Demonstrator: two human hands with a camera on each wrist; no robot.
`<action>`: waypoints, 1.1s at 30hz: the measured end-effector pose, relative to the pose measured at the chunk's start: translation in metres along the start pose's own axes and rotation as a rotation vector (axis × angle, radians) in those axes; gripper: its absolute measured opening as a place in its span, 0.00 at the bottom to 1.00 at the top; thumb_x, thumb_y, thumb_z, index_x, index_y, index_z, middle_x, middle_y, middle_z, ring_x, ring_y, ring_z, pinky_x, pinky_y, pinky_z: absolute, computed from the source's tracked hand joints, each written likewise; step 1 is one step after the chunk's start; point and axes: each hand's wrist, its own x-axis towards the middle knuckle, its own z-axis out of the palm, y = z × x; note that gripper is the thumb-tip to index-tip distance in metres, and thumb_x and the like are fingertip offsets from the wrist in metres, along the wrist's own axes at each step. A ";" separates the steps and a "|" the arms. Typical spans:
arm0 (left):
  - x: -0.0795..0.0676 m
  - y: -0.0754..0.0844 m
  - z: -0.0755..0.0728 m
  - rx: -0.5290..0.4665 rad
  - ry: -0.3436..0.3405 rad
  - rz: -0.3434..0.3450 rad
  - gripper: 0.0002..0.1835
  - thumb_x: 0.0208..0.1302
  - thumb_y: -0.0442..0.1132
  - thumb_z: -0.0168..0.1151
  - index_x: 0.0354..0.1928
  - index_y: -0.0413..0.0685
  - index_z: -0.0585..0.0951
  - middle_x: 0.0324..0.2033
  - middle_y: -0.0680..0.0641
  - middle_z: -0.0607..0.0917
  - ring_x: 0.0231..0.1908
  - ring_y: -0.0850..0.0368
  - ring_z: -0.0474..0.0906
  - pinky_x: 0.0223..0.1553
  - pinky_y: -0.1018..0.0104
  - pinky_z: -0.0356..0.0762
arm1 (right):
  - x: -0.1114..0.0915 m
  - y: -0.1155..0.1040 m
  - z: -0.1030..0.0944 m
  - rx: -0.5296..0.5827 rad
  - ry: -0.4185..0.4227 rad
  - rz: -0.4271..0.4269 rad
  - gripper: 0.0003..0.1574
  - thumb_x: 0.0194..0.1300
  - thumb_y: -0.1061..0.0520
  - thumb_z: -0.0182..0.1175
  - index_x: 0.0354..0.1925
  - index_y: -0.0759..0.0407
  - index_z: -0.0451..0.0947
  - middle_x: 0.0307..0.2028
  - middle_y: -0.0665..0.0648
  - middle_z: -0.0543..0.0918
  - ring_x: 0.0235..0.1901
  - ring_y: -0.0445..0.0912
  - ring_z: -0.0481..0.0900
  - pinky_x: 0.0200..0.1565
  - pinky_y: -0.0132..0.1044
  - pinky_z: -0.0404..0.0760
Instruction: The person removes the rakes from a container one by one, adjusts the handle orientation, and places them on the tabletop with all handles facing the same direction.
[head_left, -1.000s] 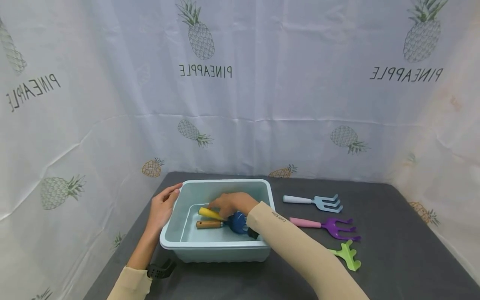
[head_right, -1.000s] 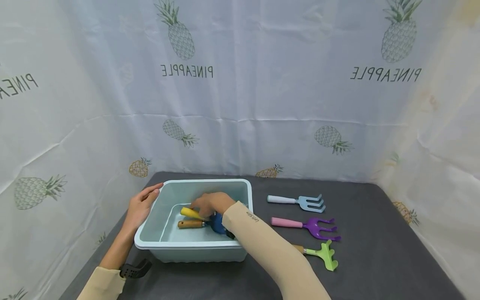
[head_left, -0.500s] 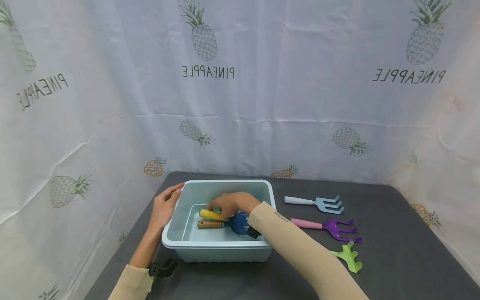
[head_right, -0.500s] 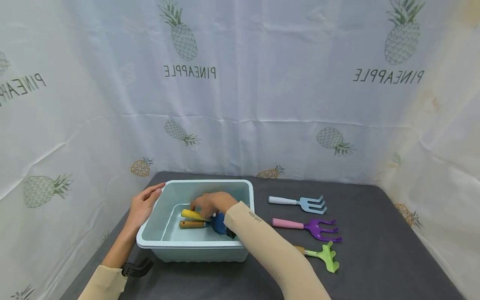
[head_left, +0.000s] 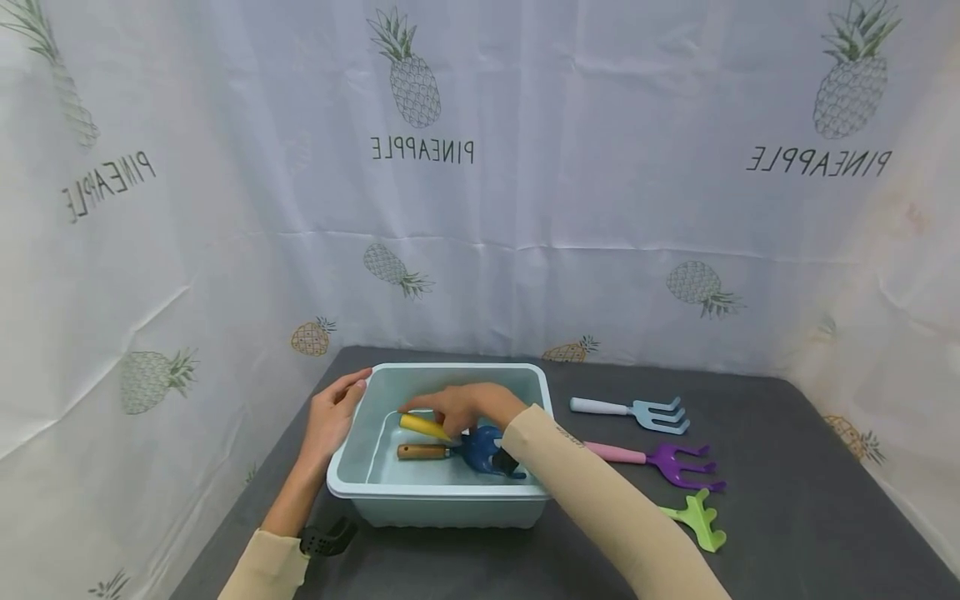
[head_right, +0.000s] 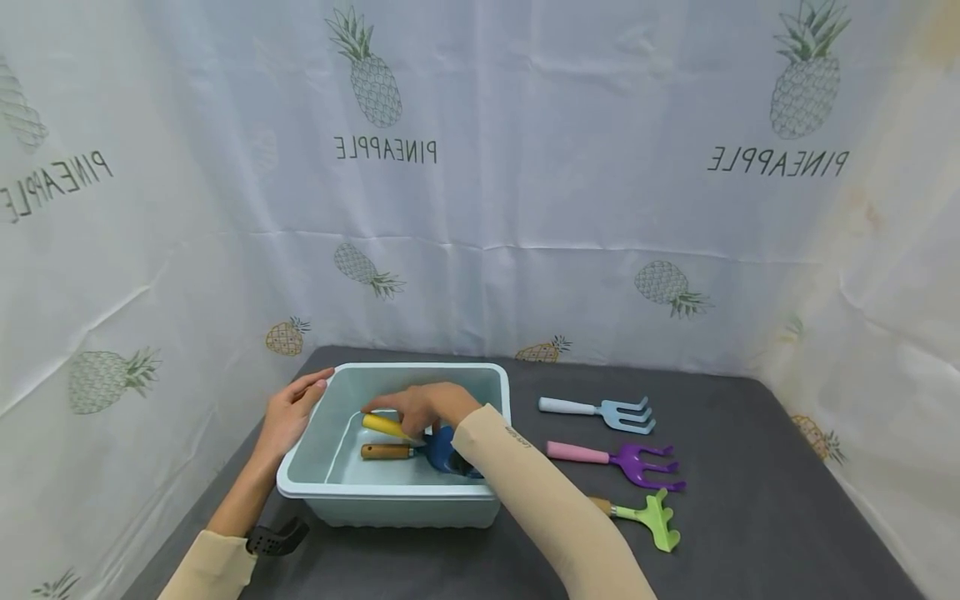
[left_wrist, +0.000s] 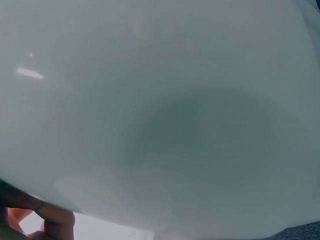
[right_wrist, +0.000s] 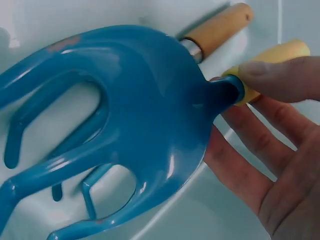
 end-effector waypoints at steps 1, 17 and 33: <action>0.000 0.000 0.000 0.000 -0.003 0.000 0.24 0.82 0.52 0.49 0.70 0.51 0.78 0.67 0.41 0.80 0.63 0.46 0.79 0.47 0.76 0.74 | -0.001 0.000 0.000 -0.002 0.006 -0.006 0.56 0.65 0.71 0.56 0.78 0.25 0.56 0.56 0.54 0.81 0.36 0.44 0.76 0.32 0.35 0.80; -0.001 -0.002 -0.002 -0.004 -0.024 0.008 0.25 0.82 0.53 0.49 0.70 0.51 0.77 0.68 0.41 0.79 0.63 0.46 0.78 0.46 0.79 0.74 | -0.023 -0.025 -0.021 -0.112 0.100 -0.154 0.52 0.64 0.71 0.51 0.78 0.32 0.58 0.19 0.47 0.59 0.16 0.41 0.51 0.23 0.30 0.59; 0.001 0.000 -0.002 -0.012 -0.019 -0.006 0.25 0.82 0.54 0.49 0.70 0.51 0.77 0.67 0.40 0.80 0.61 0.46 0.79 0.44 0.79 0.75 | -0.095 -0.059 -0.067 -0.224 0.177 -0.173 0.54 0.66 0.73 0.54 0.77 0.28 0.58 0.58 0.54 0.82 0.40 0.46 0.79 0.39 0.34 0.79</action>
